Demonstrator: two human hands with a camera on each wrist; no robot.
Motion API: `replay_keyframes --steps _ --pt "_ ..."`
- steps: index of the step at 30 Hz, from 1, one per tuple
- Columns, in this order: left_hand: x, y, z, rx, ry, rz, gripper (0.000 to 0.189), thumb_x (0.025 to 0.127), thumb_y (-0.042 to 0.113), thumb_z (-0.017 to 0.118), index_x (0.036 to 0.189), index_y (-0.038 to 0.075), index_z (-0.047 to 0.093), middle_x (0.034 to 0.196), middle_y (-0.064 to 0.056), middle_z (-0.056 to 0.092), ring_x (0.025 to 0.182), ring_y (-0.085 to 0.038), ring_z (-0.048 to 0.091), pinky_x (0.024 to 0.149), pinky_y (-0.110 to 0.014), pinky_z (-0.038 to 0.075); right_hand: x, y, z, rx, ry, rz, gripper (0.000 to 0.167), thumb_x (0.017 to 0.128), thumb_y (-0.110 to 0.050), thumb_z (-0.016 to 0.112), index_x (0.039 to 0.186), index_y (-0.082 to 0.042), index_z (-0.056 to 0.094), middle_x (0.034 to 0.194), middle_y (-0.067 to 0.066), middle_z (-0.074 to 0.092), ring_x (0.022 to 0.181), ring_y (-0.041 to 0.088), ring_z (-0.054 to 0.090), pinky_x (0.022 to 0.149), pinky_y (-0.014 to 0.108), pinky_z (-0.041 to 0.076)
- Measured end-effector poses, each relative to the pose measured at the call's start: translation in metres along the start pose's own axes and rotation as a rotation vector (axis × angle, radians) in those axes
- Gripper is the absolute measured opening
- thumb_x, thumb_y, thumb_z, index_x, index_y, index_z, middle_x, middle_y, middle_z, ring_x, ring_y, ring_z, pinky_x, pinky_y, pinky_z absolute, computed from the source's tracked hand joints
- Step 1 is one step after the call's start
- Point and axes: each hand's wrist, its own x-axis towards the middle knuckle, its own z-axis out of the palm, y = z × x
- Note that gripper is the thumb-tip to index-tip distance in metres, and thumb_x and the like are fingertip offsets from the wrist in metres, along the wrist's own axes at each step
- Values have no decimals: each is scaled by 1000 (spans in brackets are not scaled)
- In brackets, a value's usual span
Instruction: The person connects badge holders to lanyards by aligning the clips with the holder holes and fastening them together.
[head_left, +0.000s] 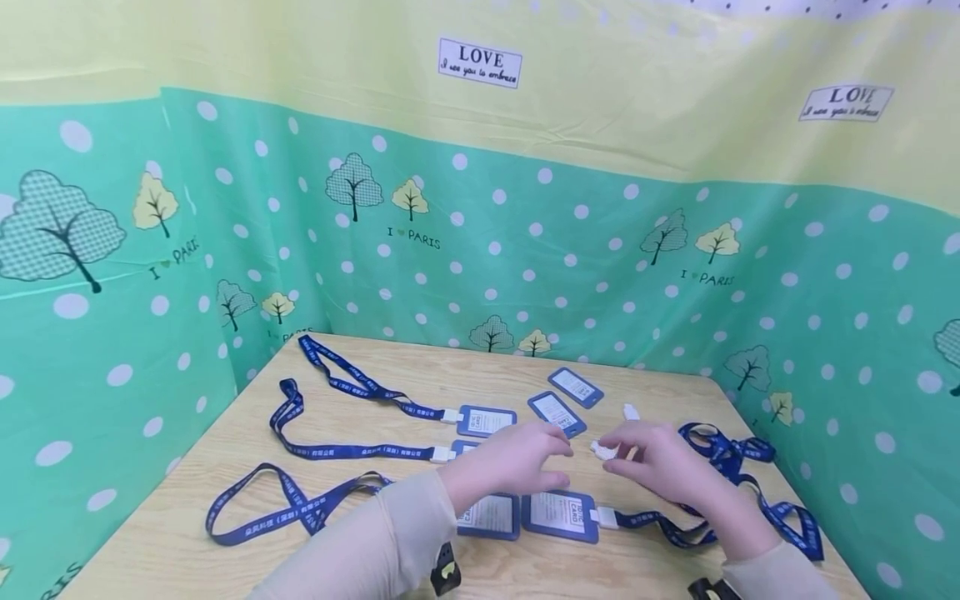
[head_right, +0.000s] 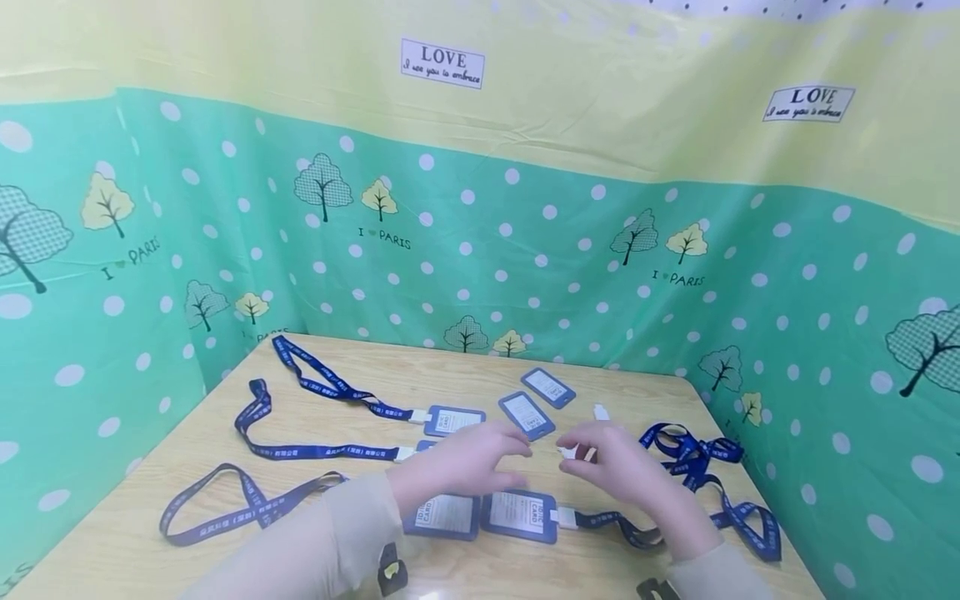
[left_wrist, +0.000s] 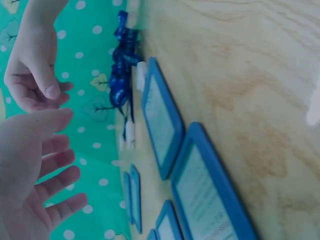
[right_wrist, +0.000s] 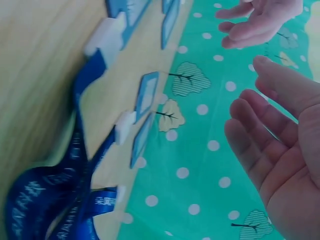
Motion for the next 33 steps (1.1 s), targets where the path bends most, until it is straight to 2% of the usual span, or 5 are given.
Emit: replay_keyframes --steps 4,12,18,25,33 --pt "1 -2 -6 -14 76 14 44 96 44 70 134 22 67 140 7 58 129 -11 53 105 -30 48 2 -5 -5 25 67 -9 24 91 -21 79 114 -14 76 95 -9 70 74 5 63 62 24 57" --pt "2 -2 -19 -51 196 43 46 97 43 68 137 20 65 142 6 55 128 -10 54 103 -27 48 9 -9 -11 -16 201 7 35 89 -16 81 122 -12 73 113 0 73 90 13 68 73 29 61" --pt "2 -2 -25 -83 239 14 51 98 42 67 143 18 59 147 4 53 136 -14 49 109 -32 44 13 -10 -14 7 261 61 36 91 -17 79 125 -9 71 114 4 72 93 17 70 76 35 62" --pt "4 -2 -30 -110 282 9 52 98 41 68 143 18 59 147 3 53 136 -14 49 110 -32 43 17 -5 -18 42 308 104 39 94 -22 77 128 -7 68 121 11 70 98 23 69 77 34 62" --pt "8 -2 -34 -139 331 -10 52 96 37 71 142 17 60 144 3 55 134 -15 50 110 -31 43 21 0 -19 80 332 156 41 95 -24 75 131 -7 66 126 14 68 101 27 69 81 42 61"
